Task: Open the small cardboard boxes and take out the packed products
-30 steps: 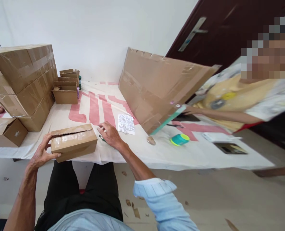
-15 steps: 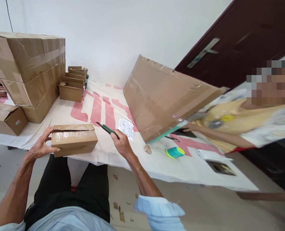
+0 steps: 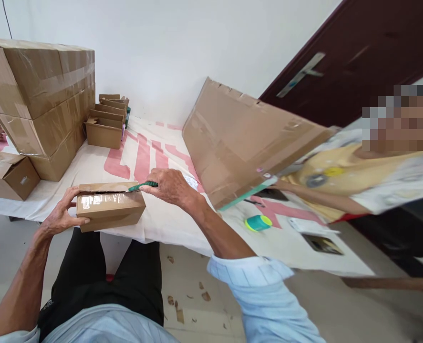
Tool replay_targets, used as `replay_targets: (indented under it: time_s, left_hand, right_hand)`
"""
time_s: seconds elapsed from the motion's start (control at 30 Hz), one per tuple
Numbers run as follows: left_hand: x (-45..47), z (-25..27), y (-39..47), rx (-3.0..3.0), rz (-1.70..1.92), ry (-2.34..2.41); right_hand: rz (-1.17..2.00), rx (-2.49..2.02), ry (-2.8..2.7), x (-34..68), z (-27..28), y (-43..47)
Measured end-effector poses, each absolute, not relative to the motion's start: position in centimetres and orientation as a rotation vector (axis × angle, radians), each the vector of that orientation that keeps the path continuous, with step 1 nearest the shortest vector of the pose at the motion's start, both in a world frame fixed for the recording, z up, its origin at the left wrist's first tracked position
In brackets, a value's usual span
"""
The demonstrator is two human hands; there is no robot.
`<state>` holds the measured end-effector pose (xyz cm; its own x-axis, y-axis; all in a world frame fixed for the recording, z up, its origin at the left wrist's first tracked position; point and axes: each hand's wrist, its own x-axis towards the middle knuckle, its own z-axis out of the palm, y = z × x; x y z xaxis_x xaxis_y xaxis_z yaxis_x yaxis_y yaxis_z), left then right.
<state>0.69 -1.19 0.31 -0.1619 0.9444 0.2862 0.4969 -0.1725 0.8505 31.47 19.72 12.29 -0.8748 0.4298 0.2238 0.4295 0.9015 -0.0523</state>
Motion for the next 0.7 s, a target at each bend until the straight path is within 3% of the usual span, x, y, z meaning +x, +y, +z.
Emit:
replay_targets:
  time_s: [0.13, 0.27, 0.37, 0.57, 0.7]
  left_hand:
    - [0.7, 0.4, -1.1, 1.660, 1.303, 1.646]
    - [0.6, 0.7, -1.3, 1.674, 1.276, 1.649]
    - [0.6, 0.9, -1.3, 1.675, 1.247, 1.650]
    - [0.8, 1.5, -1.1, 1.663, 1.202, 1.666]
    - [0.8, 2.0, -1.0, 1.653, 1.168, 1.674]
  right_hand:
    - [-0.150, -0.655, -2.894, 31.5, 13.3, 20.5]
    - [-0.103, -0.716, -2.791, 35.6, 12.5, 22.7]
    - [0.027, -0.906, -2.588, 38.9, 8.6, 23.3]
    - [0.319, -1.266, -2.365, 39.6, -4.8, 20.2]
    - [0.554, -1.207, -2.188, 37.7, -6.0, 19.5]
